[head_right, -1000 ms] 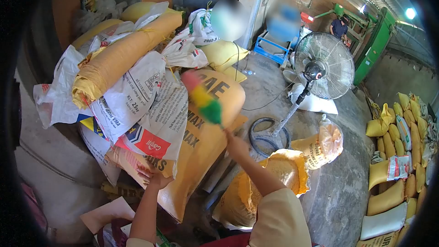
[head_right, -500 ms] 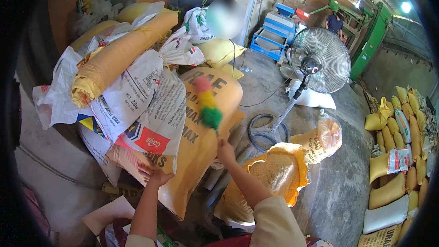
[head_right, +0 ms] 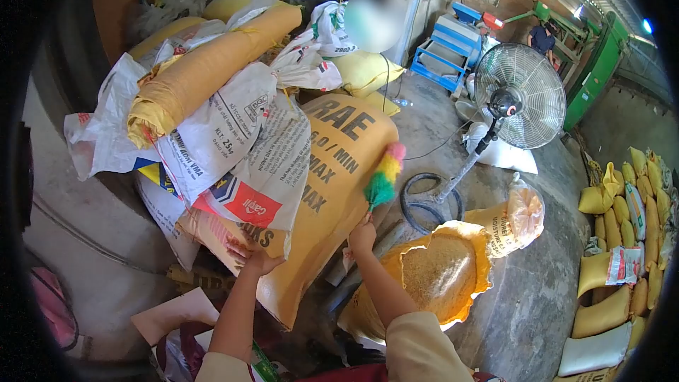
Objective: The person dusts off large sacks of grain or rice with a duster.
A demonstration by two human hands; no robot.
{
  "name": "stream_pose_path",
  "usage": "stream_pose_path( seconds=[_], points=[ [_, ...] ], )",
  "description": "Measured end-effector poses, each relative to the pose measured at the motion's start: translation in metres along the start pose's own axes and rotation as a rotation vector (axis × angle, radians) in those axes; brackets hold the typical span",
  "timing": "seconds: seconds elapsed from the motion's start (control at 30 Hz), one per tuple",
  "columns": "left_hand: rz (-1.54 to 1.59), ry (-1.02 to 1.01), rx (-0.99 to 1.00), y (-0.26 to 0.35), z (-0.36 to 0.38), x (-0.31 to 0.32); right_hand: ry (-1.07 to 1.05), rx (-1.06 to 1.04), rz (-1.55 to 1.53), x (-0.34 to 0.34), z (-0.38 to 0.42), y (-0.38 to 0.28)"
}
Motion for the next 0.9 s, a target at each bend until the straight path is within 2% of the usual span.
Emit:
stream_pose_path(
  seconds=[0.03,0.1,0.17,0.23,0.27,0.33,0.37,0.43,0.5,0.57,0.63,0.67,0.7,0.77,0.8,0.9],
  points=[
    [0.001,0.003,-0.005,-0.008,-0.017,0.018,-0.006,-0.003,-0.001,0.002,0.006,0.0],
    [0.03,0.039,0.09,-0.007,-0.034,0.03,-0.134,-0.347,-0.045,0.013,0.027,-0.016],
    [0.053,0.023,0.038,-0.001,-0.014,0.008,-0.181,-0.397,0.04,0.021,0.03,-0.009],
    [0.073,0.009,-0.014,0.01,0.015,-0.025,-0.144,0.011,-0.101,0.014,0.024,0.009],
    [0.069,-0.02,-0.069,0.013,0.024,-0.034,-0.15,0.008,-0.1,0.013,0.024,0.001],
    [0.063,-0.05,-0.129,0.008,0.027,-0.035,-0.074,0.385,-0.151,0.006,0.029,0.022],
    [0.033,-0.062,-0.111,0.008,0.023,-0.03,-0.077,0.383,-0.149,0.009,0.031,0.029],
    [0.005,-0.08,-0.098,0.01,0.024,-0.03,-0.183,-0.153,-0.168,0.025,0.04,0.012],
    [0.067,-0.07,-0.136,0.013,0.036,-0.045,-0.141,-0.077,-0.192,0.042,0.039,0.053],
    [0.075,-0.056,-0.127,0.012,0.036,-0.044,-0.093,0.003,-0.237,0.046,0.037,0.065],
    [0.076,-0.041,-0.111,0.009,0.03,-0.038,-0.021,0.478,-0.079,0.042,0.046,0.108],
    [0.022,-0.033,-0.079,0.007,0.022,-0.029,-0.12,0.536,-0.13,0.05,0.052,0.11],
    [-0.028,-0.026,-0.046,0.006,0.013,-0.021,-0.116,0.541,-0.136,0.052,0.054,0.111],
    [-0.029,-0.001,-0.019,-0.003,-0.006,-0.002,-0.127,0.219,-0.465,0.06,0.048,0.084],
    [-0.03,0.021,0.002,-0.004,-0.009,0.003,-0.097,0.136,-0.471,0.068,0.041,0.09],
    [-0.045,-0.011,-0.04,0.006,0.011,-0.022,-0.198,0.25,-0.313,0.095,0.035,0.129]
  ],
)
Point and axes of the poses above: each hand's wrist, its own z-axis away from the middle knuckle, its own x-axis out of the palm, y = z × x, the point moved 9 cm from there along -z, towards the middle knuckle, and after that the axes turned 13 degrees about y, right-handed, at the moved point
